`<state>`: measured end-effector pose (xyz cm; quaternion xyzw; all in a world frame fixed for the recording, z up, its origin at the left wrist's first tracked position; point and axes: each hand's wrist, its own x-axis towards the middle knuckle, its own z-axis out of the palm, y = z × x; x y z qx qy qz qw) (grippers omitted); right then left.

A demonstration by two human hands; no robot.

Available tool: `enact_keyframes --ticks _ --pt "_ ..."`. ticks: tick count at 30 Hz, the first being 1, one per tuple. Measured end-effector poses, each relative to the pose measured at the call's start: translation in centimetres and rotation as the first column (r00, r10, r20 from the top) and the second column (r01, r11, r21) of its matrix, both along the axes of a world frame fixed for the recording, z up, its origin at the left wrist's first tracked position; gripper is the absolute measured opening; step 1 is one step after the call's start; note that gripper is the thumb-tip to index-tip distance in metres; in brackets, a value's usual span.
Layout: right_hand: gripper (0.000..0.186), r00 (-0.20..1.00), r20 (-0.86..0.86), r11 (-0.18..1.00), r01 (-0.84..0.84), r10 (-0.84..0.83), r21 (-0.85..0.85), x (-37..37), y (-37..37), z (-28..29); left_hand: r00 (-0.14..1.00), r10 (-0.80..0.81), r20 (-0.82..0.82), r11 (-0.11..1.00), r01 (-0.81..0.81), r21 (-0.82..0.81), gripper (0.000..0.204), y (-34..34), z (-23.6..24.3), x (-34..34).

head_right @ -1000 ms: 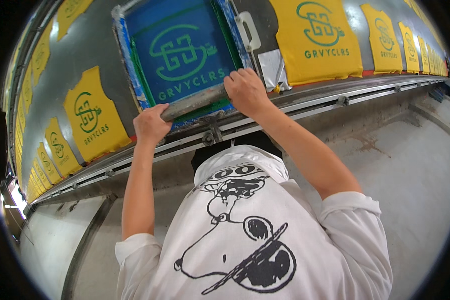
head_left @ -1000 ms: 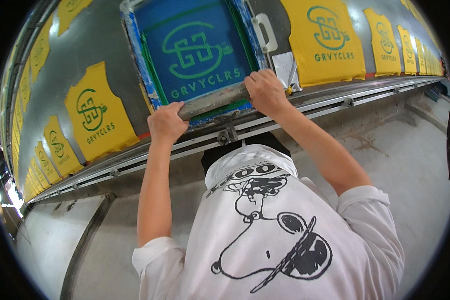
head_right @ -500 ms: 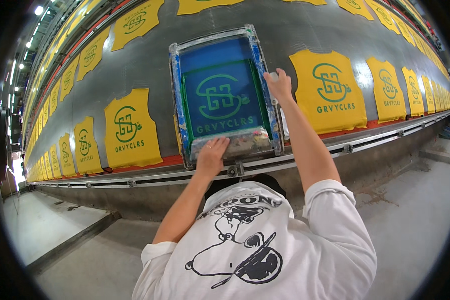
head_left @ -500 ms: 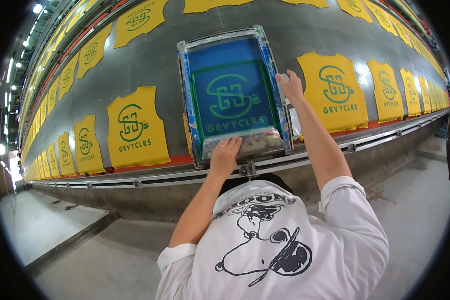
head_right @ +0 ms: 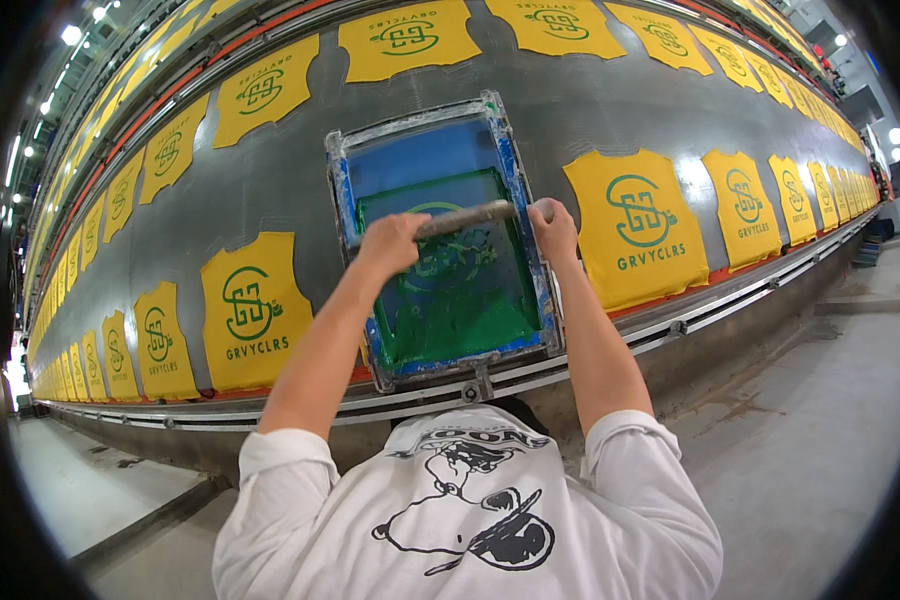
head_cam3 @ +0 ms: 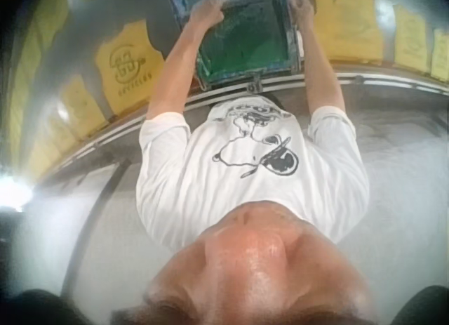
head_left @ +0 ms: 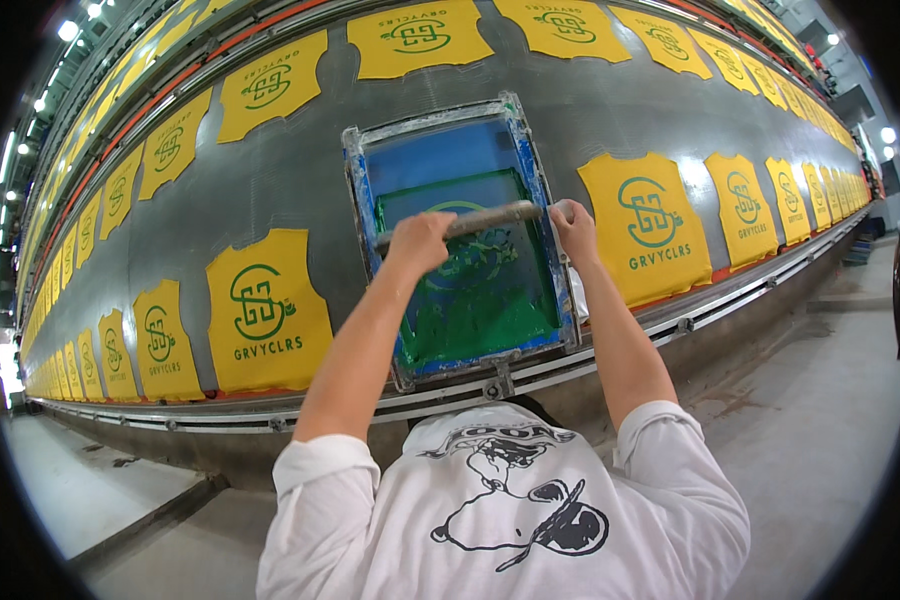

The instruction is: The person performs screen printing on a series of yellow t-shirts laid out on a flatbed. Using a squeegee, they pull green ink across a screen to imprint a logo onto each shirt. The person repeatedly lifts the screen, moves to the next shirt, and repeats the printing process.

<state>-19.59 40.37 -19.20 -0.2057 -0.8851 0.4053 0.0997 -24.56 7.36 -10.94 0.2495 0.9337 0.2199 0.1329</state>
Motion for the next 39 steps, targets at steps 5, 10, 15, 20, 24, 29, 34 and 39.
enact_keyframes --ticks 5,10,15,20,24,29,34,39 --pt "0.044 0.996 -0.08 0.986 0.021 -0.034 -0.166 0.6 -0.1 1.1 0.999 0.024 -0.046 0.999 -0.022 0.041 0.052 0.2 1.3 -5.5" --pt "0.046 0.994 -0.111 0.999 0.021 -0.024 -0.028 0.6 -0.4 1.7 0.997 0.049 -0.068 0.993 -0.042 0.107 0.052 0.5 0.1 -0.9" --pt "0.05 0.997 -0.079 0.999 0.011 -0.015 -0.052 -0.4 0.8 0.6 0.969 0.005 -0.246 0.973 0.052 0.225 0.053 1.0 -3.9 10.6" --pt "0.053 1.0 -0.012 0.999 -0.029 0.029 -0.031 -0.4 -0.3 1.7 0.963 0.02 -0.268 0.993 0.011 0.115 0.055 1.5 -4.7 22.6" --pt "0.057 0.999 0.035 0.931 0.013 0.0 -0.366 -1.0 2.2 1.6 0.974 -0.021 -0.226 0.994 0.046 0.104 0.058 1.1 -3.7 23.4" --pt "0.044 0.981 -0.191 0.966 -0.012 -0.039 -0.258 -1.2 -4.6 6.6 0.994 -0.072 -0.084 0.983 0.085 0.163 0.068 -4.7 -1.6 23.4" --pt "0.043 0.975 -0.22 0.977 -0.026 -0.022 -0.212 -1.3 -15.5 7.5 1.0 -0.014 0.028 0.992 0.01 0.129 0.075 -14.9 0.3 22.4" --pt "0.046 0.986 -0.162 0.981 -0.001 -0.031 -0.196 -1.2 -30.1 3.1 0.995 0.038 0.096 0.999 -0.04 0.024 0.074 -29.1 0.5 21.4"
